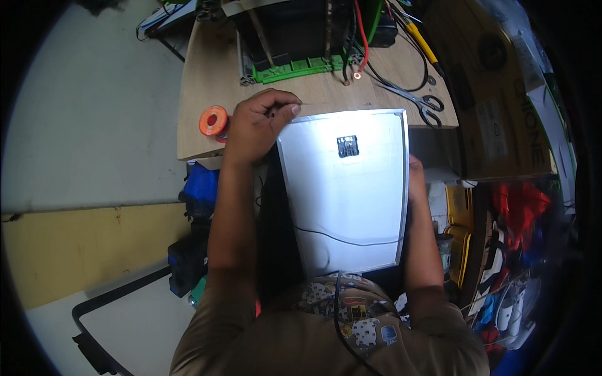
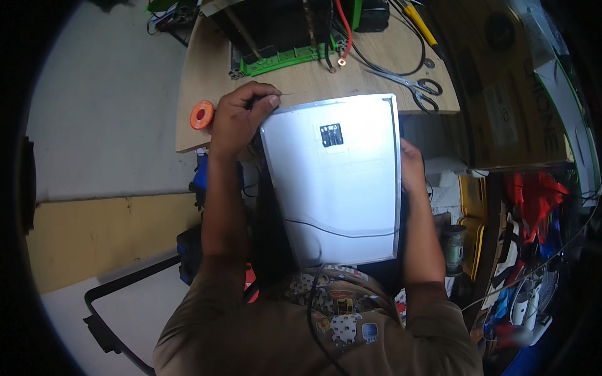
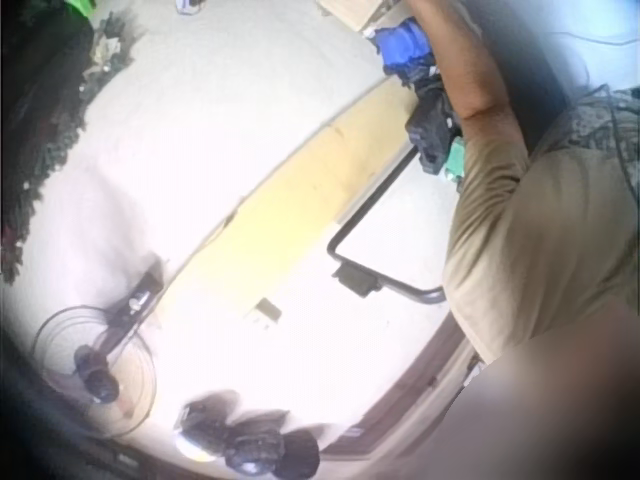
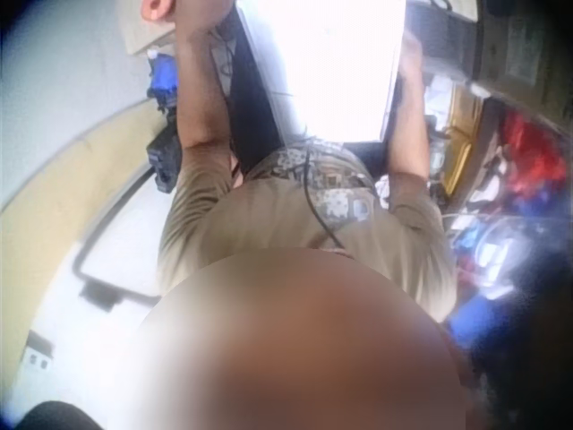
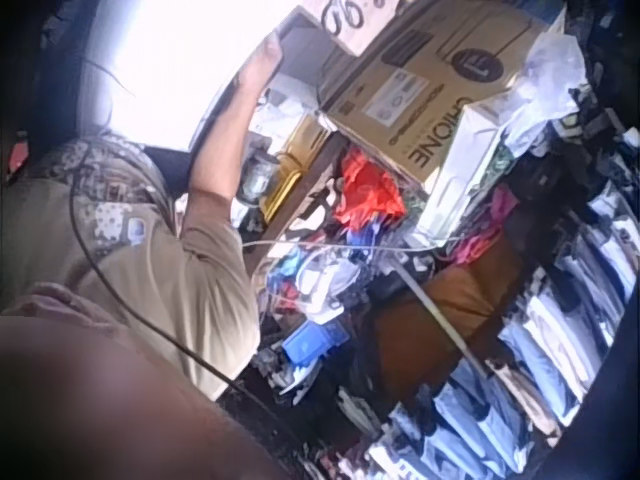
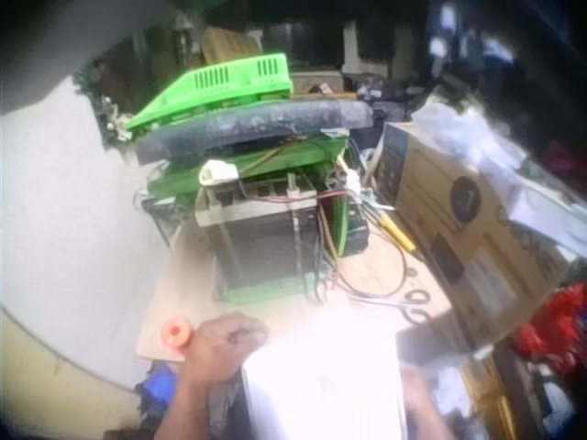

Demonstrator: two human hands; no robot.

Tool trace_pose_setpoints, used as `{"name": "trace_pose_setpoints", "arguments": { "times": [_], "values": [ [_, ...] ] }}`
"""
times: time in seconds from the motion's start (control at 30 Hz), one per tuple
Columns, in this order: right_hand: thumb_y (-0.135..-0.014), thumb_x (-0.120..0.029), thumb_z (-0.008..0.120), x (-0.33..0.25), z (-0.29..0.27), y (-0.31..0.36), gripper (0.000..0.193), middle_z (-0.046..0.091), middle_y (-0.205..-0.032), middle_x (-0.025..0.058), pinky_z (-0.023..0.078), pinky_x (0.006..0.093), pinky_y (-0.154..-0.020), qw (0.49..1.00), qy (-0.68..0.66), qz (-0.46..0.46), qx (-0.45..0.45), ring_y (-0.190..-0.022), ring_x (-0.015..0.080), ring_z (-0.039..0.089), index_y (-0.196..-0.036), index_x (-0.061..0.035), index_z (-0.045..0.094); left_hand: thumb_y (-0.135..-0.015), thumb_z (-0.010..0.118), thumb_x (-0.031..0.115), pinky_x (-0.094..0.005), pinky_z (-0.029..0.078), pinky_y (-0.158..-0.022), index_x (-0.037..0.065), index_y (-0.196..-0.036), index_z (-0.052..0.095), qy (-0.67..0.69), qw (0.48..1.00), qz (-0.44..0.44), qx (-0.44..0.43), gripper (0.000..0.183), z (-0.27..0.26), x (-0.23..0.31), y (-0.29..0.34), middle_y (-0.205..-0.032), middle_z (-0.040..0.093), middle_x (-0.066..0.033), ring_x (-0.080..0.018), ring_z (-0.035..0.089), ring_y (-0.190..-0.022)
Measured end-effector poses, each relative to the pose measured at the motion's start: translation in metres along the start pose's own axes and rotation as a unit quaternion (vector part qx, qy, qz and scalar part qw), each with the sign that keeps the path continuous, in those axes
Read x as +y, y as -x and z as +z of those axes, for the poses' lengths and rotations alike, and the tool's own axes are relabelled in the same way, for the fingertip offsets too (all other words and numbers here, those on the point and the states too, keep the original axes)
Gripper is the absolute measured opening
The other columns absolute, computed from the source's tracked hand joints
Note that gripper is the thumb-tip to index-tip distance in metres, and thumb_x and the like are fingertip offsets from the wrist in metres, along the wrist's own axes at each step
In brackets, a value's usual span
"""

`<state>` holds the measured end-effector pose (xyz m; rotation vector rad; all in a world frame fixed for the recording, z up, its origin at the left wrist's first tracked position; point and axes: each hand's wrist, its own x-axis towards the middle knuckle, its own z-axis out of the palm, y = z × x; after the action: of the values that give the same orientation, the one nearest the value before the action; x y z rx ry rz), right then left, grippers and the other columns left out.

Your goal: The person solders wires to a small black electronic module mounted on a white rectangular panel. They repeatedly pick up a soldering iron and solder wire, apply solder to the connection, and set the tools down. The person also briefly moves the panel and reaches for a spool of solder wire.

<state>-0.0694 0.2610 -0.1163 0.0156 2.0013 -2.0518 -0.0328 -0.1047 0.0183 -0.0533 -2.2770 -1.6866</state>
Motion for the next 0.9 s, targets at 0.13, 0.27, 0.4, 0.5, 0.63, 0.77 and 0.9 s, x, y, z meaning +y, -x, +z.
{"name": "trace_pose_setpoints", "arguments": {
  "times": [0.13,0.27,0.4,0.5,0.63,0.77,0.9],
  "values": [
    [-0.106,-0.015,0.062,0.005,-0.007,-0.003,0.021,0.076,-0.096,0.0045,0.055,0.0231,-0.071,0.998,-0.006,-0.027,-0.053,-0.081,0.0073,0.069,-0.114,0.0004,0.073,-0.095,0.077,0.008,-0.0232,0.051,-0.078,0.001,-0.107,0.076,-0.013,1.0,-0.004,-0.008,0.013,-0.002,-0.003,0.0,-0.093,0.073,-0.0011,-0.0073,0.063,-0.083],
    [-0.107,-0.016,0.061,-0.001,-0.001,0.005,0.021,0.076,-0.096,0.0044,0.054,0.0231,-0.069,0.997,-0.077,-0.019,-0.024,-0.08,0.0077,0.069,-0.114,-0.0004,0.073,-0.095,0.076,0.006,-0.0234,0.054,-0.081,0.001,-0.108,0.076,-0.042,0.999,-0.022,-0.003,0.014,-0.002,-0.005,0.0,-0.097,0.075,-0.0016,-0.0076,0.066,-0.087],
    [-0.106,-0.016,0.061,-0.015,0.01,0.008,0.021,0.076,-0.097,0.0055,0.055,0.024,-0.069,0.988,-0.144,-0.006,-0.057,-0.079,0.0088,0.07,-0.115,-0.001,0.073,-0.091,0.083,0.013,-0.0216,0.046,-0.067,0.003,-0.106,0.078,-0.026,1.0,-0.012,0.012,0.019,0.0,-0.004,0.001,-0.086,0.07,0.0026,-0.004,0.054,-0.074],
    [-0.105,-0.014,0.061,-0.017,0.015,0.012,0.021,0.077,-0.099,0.0067,0.056,0.0247,-0.069,0.993,-0.105,0.033,-0.047,-0.08,0.0094,0.071,-0.117,-0.0006,0.073,-0.09,0.083,0.013,-0.0214,0.047,-0.068,0.004,-0.107,0.079,-0.04,0.999,-0.011,0.013,0.019,0.0,-0.003,0.002,-0.087,0.071,0.0024,-0.0041,0.055,-0.074],
    [-0.104,-0.012,0.061,-0.007,0.016,0.013,0.022,0.077,-0.101,0.0069,0.057,0.0248,-0.07,0.984,-0.167,0.007,-0.066,-0.082,0.0098,0.071,-0.119,-0.0002,0.072,-0.088,0.085,0.012,-0.0211,0.047,-0.069,0.004,-0.108,0.078,-0.053,0.998,-0.011,0.017,0.022,0.002,-0.003,0.001,-0.089,0.072,0.0021,-0.0048,0.054,-0.074],
    [-0.104,-0.012,0.06,-0.004,0.011,0.006,0.021,0.076,-0.101,0.0067,0.057,0.025,-0.072,0.992,-0.112,0.017,-0.052,-0.083,0.0104,0.071,-0.118,0.0,0.072,-0.086,0.086,0.011,-0.0214,0.046,-0.069,0.004,-0.11,0.078,-0.059,0.998,0.01,0.014,0.027,0.0,-0.003,0.0,-0.091,0.071,0.0016,-0.0051,0.052,-0.074],
    [-0.105,-0.013,0.058,-0.008,0.001,-0.002,0.02,0.075,-0.101,0.0066,0.056,0.0249,-0.077,0.972,-0.226,0.056,-0.04,-0.086,0.011,0.071,-0.113,-0.0005,0.071,-0.084,0.086,0.007,-0.0212,0.046,-0.069,0.005,-0.113,0.077,-0.074,0.997,0.014,0.016,0.031,0.001,-0.003,0.001,-0.091,0.071,0.0013,-0.005,0.051,-0.075]
  ]
}}
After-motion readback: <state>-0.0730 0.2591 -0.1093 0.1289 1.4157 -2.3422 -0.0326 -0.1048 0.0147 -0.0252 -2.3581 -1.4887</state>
